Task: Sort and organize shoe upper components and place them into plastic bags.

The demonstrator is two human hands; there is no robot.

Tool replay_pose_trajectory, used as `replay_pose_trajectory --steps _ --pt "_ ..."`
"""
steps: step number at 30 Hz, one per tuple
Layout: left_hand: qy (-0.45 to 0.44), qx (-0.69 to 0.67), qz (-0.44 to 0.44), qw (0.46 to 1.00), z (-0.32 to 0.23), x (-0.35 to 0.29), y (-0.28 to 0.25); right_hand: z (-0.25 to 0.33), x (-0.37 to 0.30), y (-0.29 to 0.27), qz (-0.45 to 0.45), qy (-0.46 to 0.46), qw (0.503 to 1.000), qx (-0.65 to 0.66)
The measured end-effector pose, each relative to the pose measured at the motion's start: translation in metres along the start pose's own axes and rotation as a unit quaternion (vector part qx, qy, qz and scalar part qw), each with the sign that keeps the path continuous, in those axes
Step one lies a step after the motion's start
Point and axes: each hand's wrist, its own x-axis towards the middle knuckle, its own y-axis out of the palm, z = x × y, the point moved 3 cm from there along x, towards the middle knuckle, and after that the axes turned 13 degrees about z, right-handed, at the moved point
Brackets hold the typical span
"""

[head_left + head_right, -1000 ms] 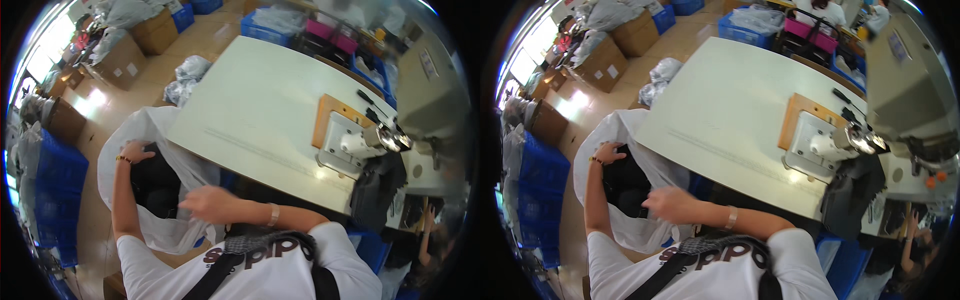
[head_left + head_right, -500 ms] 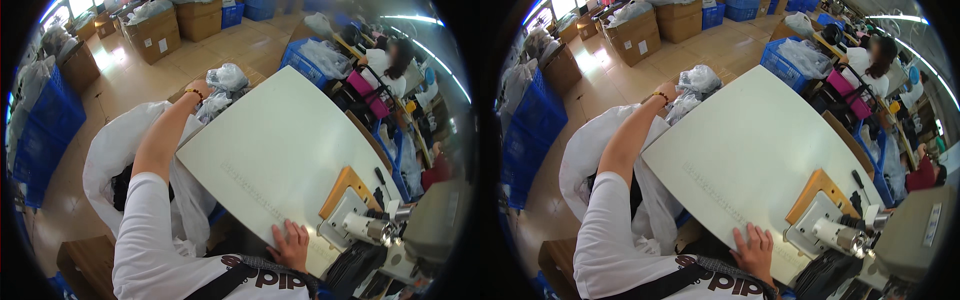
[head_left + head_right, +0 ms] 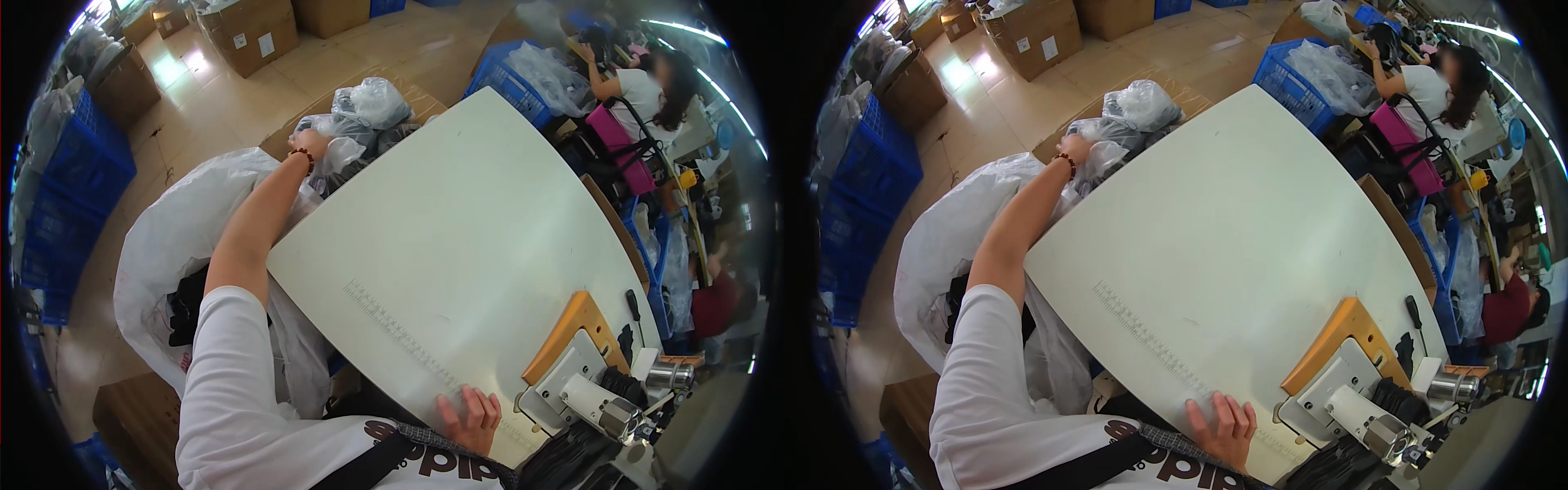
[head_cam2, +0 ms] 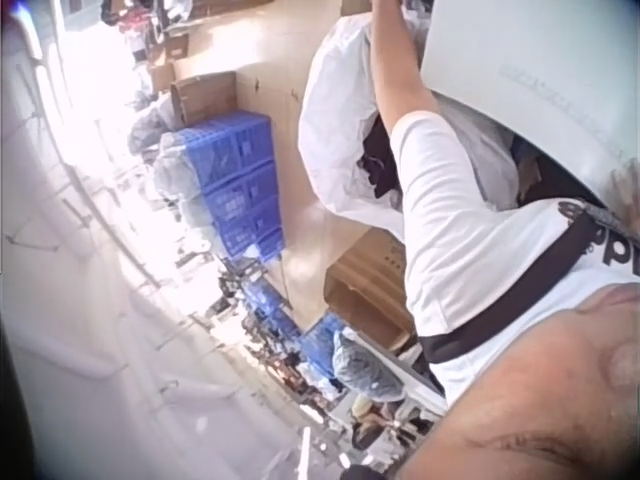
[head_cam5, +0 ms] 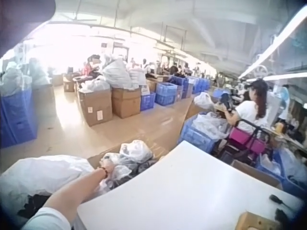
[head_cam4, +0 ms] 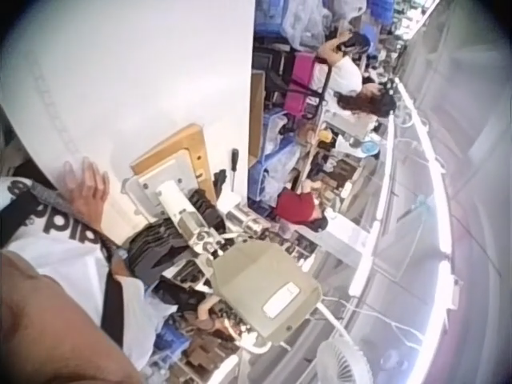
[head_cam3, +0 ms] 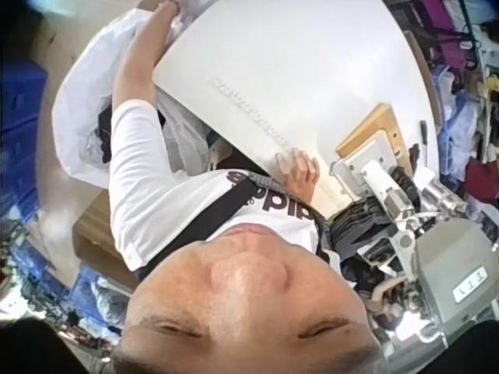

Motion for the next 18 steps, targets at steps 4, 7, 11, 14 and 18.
replay_pose_trajectory --steps 4,7,11,14,18 --pt "-0.049 -0.61 -0.007 0.791 0.087 0.043 -0.014 0.001 -0.006 -0.004 -0.013 -0.042 0.998 0.033" --pt "-0.013 -0.773 0.116 0.624 0.039 0.013 -0.004 -0.001 -0.002 -0.003 -0.003 -0.019 1.0 0.011" --pt "-0.044 -0.838 0.153 0.523 0.032 -0.031 -0.058 0.001 -0.003 -0.009 0.008 -0.025 0.999 0.046" --pt "0.012 -0.817 0.101 0.567 0.051 -0.033 -0.096 0.003 -0.002 -0.012 0.005 -0.053 0.996 0.074" --pt "0.072 -0.81 0.049 0.58 0.025 -0.067 -0.161 0.005 0.0 -0.018 0.013 -0.053 0.995 0.083"
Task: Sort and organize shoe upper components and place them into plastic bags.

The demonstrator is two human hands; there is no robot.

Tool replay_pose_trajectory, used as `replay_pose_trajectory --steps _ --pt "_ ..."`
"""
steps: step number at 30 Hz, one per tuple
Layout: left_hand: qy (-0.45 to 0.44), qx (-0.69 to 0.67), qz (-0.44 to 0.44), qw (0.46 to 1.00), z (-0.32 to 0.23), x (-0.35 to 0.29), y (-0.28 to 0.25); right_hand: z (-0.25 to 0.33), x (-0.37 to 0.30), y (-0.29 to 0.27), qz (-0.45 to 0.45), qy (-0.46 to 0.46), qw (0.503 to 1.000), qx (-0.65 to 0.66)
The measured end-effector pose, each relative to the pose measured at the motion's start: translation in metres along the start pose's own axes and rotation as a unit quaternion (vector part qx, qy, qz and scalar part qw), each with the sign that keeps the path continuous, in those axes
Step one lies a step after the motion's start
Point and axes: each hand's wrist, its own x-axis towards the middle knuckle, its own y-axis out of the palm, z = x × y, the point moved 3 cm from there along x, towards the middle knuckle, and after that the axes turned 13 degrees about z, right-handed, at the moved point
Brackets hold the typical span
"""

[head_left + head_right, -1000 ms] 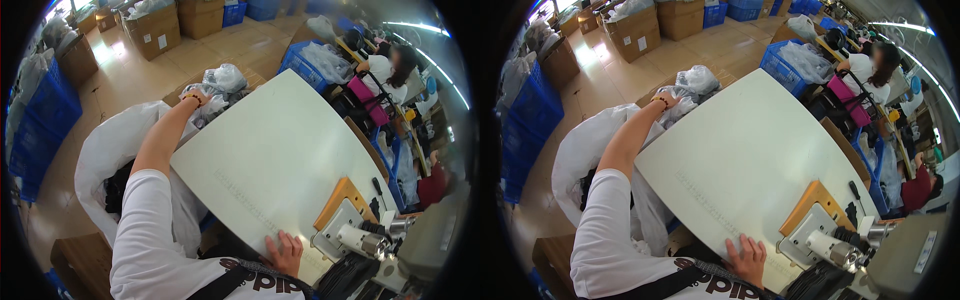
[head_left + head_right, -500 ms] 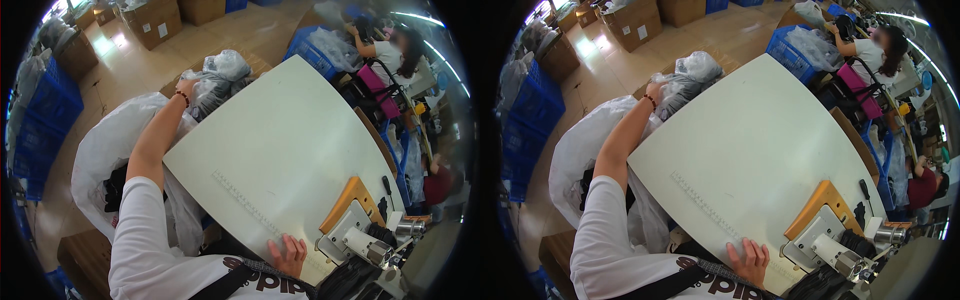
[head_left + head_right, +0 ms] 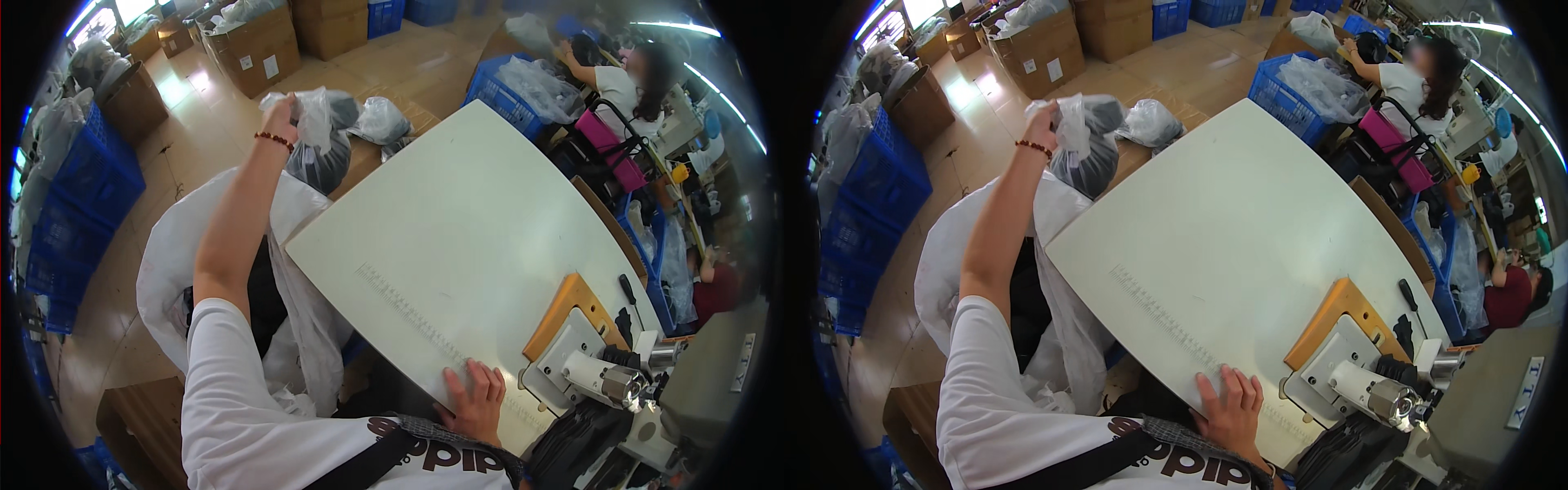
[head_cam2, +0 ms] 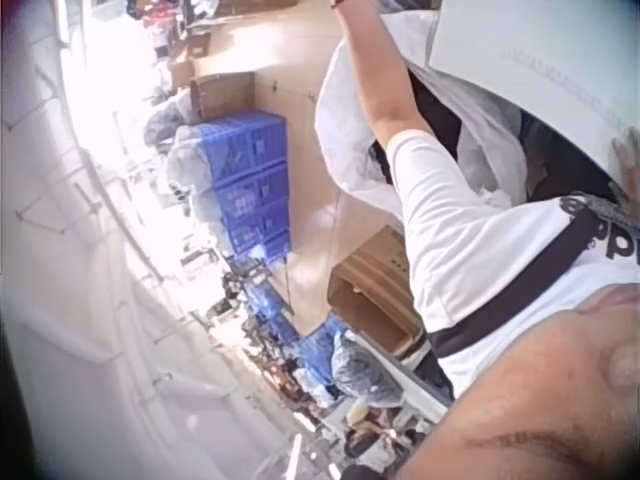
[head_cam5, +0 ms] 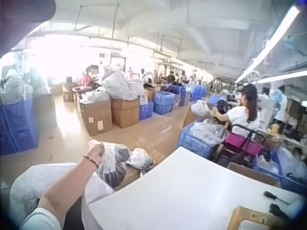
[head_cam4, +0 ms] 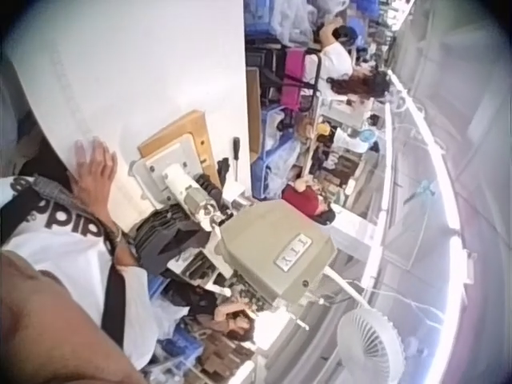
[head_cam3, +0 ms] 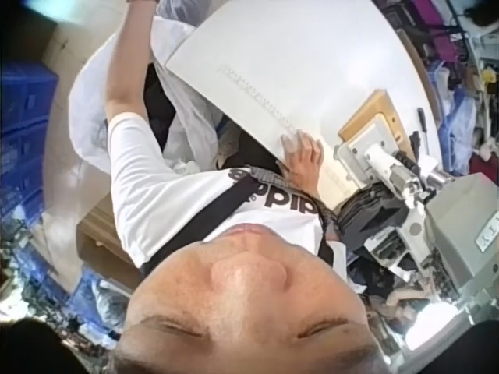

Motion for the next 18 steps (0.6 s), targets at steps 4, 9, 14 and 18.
replay_pose_trajectory --steps 4,9,14,18 --pt "0.021 -0.007 0.079 0.997 -0.054 -0.111 0.108 0.003 -0.003 -0.006 0.005 0.005 1.0 0.009" --pt "-0.003 -0.007 0.207 0.978 -0.102 -0.2 0.173 0.007 -0.011 -0.009 -0.012 -0.011 1.0 0.02" --pt "-0.06 -0.004 0.312 0.948 -0.071 -0.266 0.235 0.005 -0.013 -0.007 -0.037 -0.022 0.999 0.017" --pt "-0.064 0.121 0.358 0.924 0.003 -0.281 0.236 0.006 -0.012 -0.01 -0.045 -0.024 0.998 0.025"
